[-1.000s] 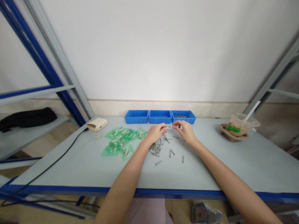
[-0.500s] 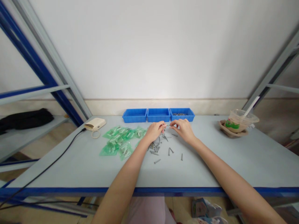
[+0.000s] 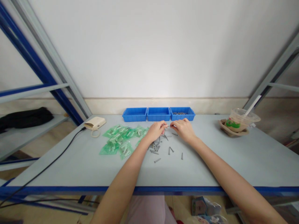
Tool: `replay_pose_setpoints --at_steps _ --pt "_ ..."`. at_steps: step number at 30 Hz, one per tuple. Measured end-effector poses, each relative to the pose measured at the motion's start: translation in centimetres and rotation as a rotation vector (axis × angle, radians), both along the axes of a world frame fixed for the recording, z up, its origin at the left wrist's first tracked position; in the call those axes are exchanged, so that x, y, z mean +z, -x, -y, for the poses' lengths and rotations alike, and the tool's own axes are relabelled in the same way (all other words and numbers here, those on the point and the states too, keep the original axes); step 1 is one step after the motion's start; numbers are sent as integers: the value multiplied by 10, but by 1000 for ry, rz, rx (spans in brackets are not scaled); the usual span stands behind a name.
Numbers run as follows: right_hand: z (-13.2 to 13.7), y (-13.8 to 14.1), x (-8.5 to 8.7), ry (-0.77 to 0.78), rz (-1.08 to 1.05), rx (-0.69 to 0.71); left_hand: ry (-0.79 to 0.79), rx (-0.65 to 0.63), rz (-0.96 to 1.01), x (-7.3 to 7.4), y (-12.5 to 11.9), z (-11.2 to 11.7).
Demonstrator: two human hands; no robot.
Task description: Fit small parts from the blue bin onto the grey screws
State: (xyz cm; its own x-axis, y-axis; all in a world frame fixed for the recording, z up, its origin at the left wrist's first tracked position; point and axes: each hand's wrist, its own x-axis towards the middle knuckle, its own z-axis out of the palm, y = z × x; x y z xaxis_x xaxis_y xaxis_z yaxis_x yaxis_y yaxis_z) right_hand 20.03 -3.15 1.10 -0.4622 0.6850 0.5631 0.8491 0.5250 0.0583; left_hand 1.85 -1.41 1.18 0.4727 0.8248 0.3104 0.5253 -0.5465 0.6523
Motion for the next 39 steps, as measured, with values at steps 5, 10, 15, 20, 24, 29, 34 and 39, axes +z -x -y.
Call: replay_pose_setpoints --at_steps 5,10,15,20,24,29,34,39 --pt "1 0 3 14 28 -30 28 -15 -9 0 -1 2" --pt "3 1 2 -6 40 -2 -3 6 -14 -2 0 -1" --pt "3 2 1 22 63 -3 -28 -2 -21 -3 1 -1" --pt "2 1 0 39 56 -15 -43 8 -54 0 0 2" --pt "1 1 -1 43 59 5 -39 50 -96 4 0 5" --pt "0 0 -2 62 84 9 -61 31 -118 7 0 8" --pt "1 0 0 105 51 45 -63 40 -132 5 -1 8" --pt "1 0 -1 125 53 56 -99 43 -158 7 0 7"
